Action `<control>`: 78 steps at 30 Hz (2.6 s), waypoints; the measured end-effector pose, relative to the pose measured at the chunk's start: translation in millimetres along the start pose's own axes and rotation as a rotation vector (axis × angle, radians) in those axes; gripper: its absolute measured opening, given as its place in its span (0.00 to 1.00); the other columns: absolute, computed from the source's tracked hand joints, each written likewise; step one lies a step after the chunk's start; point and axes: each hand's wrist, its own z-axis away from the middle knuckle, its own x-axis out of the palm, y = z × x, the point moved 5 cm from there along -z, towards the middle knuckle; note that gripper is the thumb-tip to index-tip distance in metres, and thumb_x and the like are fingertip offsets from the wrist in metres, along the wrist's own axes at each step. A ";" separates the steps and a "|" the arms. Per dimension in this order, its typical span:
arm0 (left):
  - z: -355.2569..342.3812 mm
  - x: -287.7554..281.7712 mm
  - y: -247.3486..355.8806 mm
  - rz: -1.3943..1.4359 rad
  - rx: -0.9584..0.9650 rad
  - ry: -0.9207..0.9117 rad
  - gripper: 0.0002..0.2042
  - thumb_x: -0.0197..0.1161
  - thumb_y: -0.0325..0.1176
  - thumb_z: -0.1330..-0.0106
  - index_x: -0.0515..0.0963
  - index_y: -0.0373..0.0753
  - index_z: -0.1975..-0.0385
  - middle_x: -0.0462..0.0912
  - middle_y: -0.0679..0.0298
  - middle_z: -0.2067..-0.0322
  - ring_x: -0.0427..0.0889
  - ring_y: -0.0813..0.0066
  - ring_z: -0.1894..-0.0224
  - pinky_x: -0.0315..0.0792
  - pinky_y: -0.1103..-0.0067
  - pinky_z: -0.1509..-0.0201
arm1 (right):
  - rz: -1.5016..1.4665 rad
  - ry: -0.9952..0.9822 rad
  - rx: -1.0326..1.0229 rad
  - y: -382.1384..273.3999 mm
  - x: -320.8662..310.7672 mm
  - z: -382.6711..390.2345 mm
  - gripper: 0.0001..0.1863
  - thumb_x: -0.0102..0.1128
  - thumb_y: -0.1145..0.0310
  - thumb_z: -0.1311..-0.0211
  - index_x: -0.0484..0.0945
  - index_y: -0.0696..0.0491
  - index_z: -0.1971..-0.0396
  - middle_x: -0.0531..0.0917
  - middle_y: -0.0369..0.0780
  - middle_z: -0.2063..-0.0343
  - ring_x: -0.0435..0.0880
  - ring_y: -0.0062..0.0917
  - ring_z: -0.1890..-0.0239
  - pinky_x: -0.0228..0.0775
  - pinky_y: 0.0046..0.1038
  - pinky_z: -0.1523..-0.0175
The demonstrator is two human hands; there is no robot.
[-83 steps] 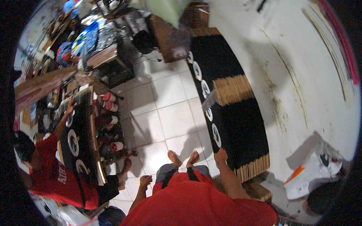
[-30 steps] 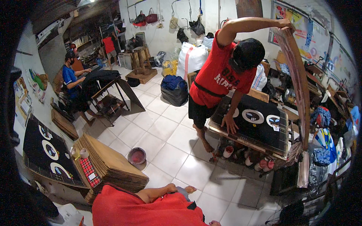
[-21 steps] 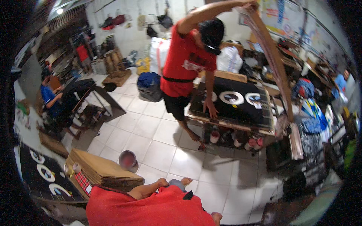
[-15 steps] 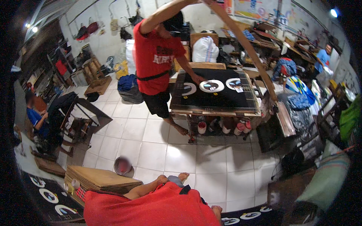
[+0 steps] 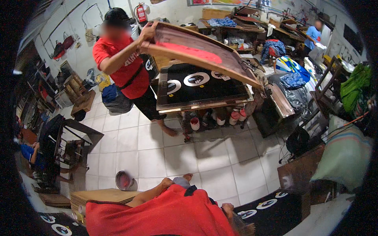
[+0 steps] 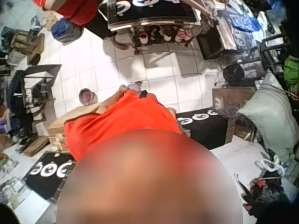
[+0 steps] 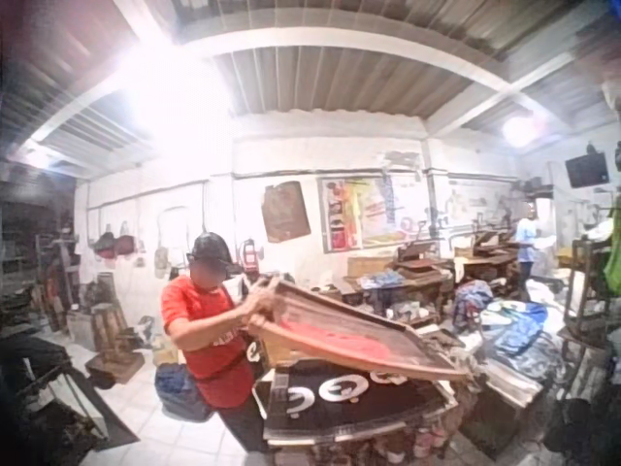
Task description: The person assists in a screen printing operation by taking printed black fabric pieces from a coworker and stacking them on a nearby table. The coworker uses a squeegee to apply red ink through a screen onto the fabric. The person repeatedly picks up each printed piece and places it in a growing stack.
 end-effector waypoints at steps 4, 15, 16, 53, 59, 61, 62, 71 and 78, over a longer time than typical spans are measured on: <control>1.5 -6.1 -0.2 0.048 -0.152 -0.044 0.18 0.60 0.49 0.49 0.81 0.40 0.70 0.81 0.55 0.69 0.80 0.62 0.65 0.73 0.74 0.60 | -0.361 0.046 0.101 5.6 -6.4 8.7 0.13 0.50 0.62 0.51 0.80 0.52 0.84 0.81 0.41 0.80 0.81 0.30 0.79 0.70 0.33 0.72; -64.5 -62.8 42.1 -0.235 0.060 -0.257 0.19 0.60 0.50 0.50 0.80 0.38 0.71 0.81 0.56 0.69 0.80 0.60 0.65 0.72 0.73 0.62 | -0.902 0.124 0.327 -34.9 -50.9 3.0 0.07 0.51 0.70 0.49 0.75 0.54 0.81 0.78 0.40 0.83 0.78 0.27 0.82 0.67 0.27 0.80; -77.0 -69.9 42.8 -0.148 -0.003 -0.226 0.18 0.61 0.48 0.50 0.80 0.38 0.73 0.80 0.58 0.74 0.78 0.64 0.70 0.71 0.74 0.67 | -0.973 0.129 0.338 -39.7 -50.5 -3.2 0.06 0.51 0.70 0.49 0.75 0.55 0.80 0.78 0.40 0.83 0.78 0.27 0.82 0.67 0.26 0.81; -131.6 -93.6 35.3 0.031 0.049 -0.268 0.18 0.61 0.49 0.54 0.81 0.38 0.76 0.81 0.52 0.73 0.80 0.62 0.70 0.73 0.71 0.65 | -1.947 0.187 0.729 -72.3 83.8 1.7 0.16 0.42 0.57 0.49 0.72 0.54 0.78 0.74 0.44 0.81 0.72 0.37 0.81 0.63 0.34 0.81; -90.9 -99.2 33.9 -0.143 -0.018 -0.255 0.23 0.57 0.54 0.51 0.81 0.37 0.73 0.80 0.49 0.67 0.79 0.56 0.62 0.71 0.70 0.57 | -1.502 0.045 0.819 -71.6 34.3 -8.0 0.13 0.46 0.61 0.49 0.73 0.55 0.81 0.75 0.43 0.83 0.73 0.33 0.83 0.64 0.30 0.82; -80.1 -100.1 32.1 -0.161 -0.034 -0.286 0.25 0.58 0.56 0.52 0.81 0.35 0.74 0.80 0.49 0.68 0.80 0.58 0.62 0.72 0.71 0.58 | -1.448 0.014 0.810 -72.3 23.3 -8.0 0.13 0.47 0.63 0.49 0.74 0.56 0.82 0.76 0.43 0.83 0.73 0.32 0.84 0.64 0.29 0.82; -75.9 -100.3 29.6 -0.111 -0.090 -0.276 0.25 0.59 0.56 0.52 0.80 0.34 0.74 0.80 0.50 0.68 0.80 0.59 0.63 0.72 0.72 0.59 | -1.437 0.008 0.811 -73.1 20.4 -7.0 0.12 0.48 0.64 0.49 0.74 0.56 0.83 0.76 0.42 0.83 0.73 0.31 0.84 0.64 0.28 0.82; -75.3 -95.7 22.4 0.080 -0.084 -0.261 0.15 0.64 0.43 0.53 0.80 0.34 0.78 0.81 0.60 0.78 0.77 0.72 0.78 0.71 0.77 0.74 | -1.468 0.222 0.641 -84.6 20.8 -13.3 0.11 0.49 0.68 0.47 0.74 0.53 0.85 0.77 0.36 0.84 0.74 0.24 0.83 0.61 0.26 0.83; -85.4 -96.8 32.0 0.098 0.289 -0.343 0.10 0.63 0.33 0.48 0.78 0.32 0.72 0.79 0.61 0.81 0.73 0.74 0.84 0.67 0.79 0.82 | -1.705 0.457 0.838 -110.6 28.1 14.3 0.06 0.54 0.68 0.49 0.75 0.50 0.83 0.75 0.33 0.87 0.73 0.20 0.87 0.59 0.22 0.85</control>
